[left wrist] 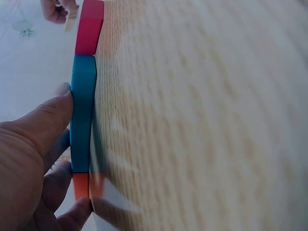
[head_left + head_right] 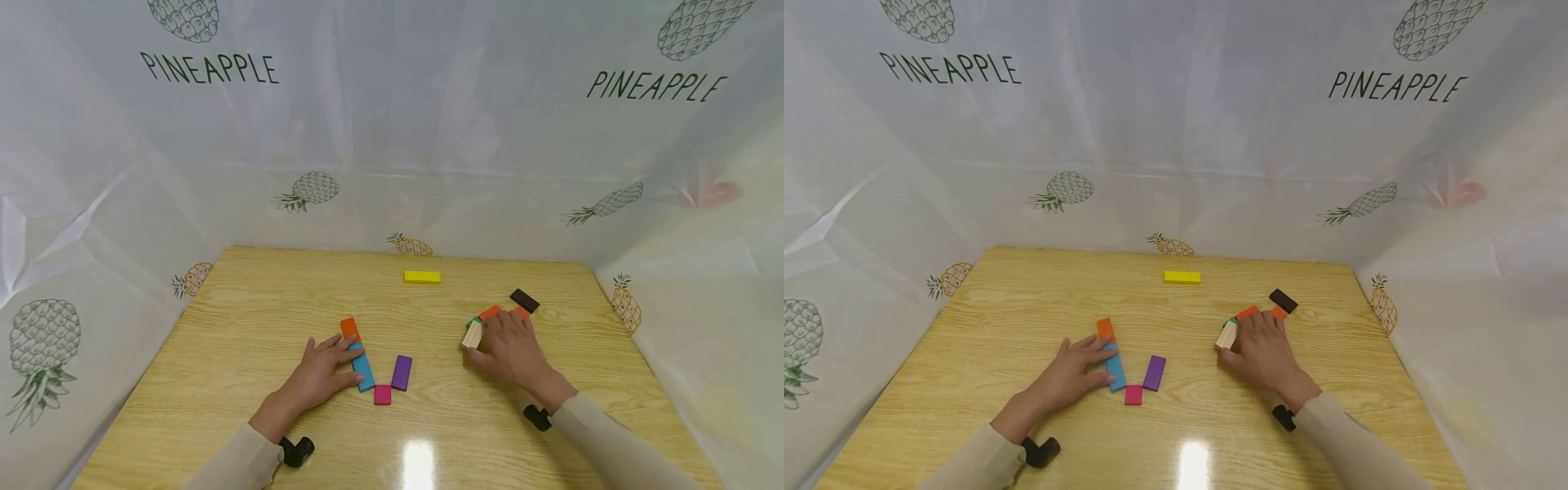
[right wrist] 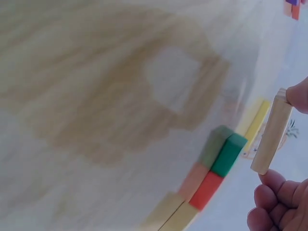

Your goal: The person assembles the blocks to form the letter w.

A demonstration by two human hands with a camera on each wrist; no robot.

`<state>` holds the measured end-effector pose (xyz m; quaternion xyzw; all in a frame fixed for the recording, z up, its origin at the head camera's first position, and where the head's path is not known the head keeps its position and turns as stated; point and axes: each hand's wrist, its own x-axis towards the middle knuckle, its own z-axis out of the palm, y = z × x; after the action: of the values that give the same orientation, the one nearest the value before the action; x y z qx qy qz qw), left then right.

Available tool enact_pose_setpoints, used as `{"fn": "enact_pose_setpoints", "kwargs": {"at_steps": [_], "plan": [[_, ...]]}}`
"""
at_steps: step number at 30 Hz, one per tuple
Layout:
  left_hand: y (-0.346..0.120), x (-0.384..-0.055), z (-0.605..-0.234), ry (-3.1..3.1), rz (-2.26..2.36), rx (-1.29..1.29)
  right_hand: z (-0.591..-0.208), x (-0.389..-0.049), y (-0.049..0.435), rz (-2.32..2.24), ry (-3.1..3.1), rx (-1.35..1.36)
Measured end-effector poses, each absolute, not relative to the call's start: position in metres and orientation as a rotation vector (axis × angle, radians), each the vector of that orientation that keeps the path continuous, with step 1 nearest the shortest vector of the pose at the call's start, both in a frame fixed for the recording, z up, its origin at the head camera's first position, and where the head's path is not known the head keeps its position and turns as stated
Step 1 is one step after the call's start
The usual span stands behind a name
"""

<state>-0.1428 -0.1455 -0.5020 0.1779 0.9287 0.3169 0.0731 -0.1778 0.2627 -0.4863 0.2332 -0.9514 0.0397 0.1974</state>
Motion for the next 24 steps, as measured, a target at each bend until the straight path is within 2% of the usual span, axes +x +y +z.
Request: {"fn": "enact_pose_setpoints", "kwargs": {"at_steps": [24], "plan": [[-0.146, -0.143, -0.503, 2.779, 0.995, 0.520, -0.483, -0.207, 0.183, 0.076, -2.761, 0.787]]}}
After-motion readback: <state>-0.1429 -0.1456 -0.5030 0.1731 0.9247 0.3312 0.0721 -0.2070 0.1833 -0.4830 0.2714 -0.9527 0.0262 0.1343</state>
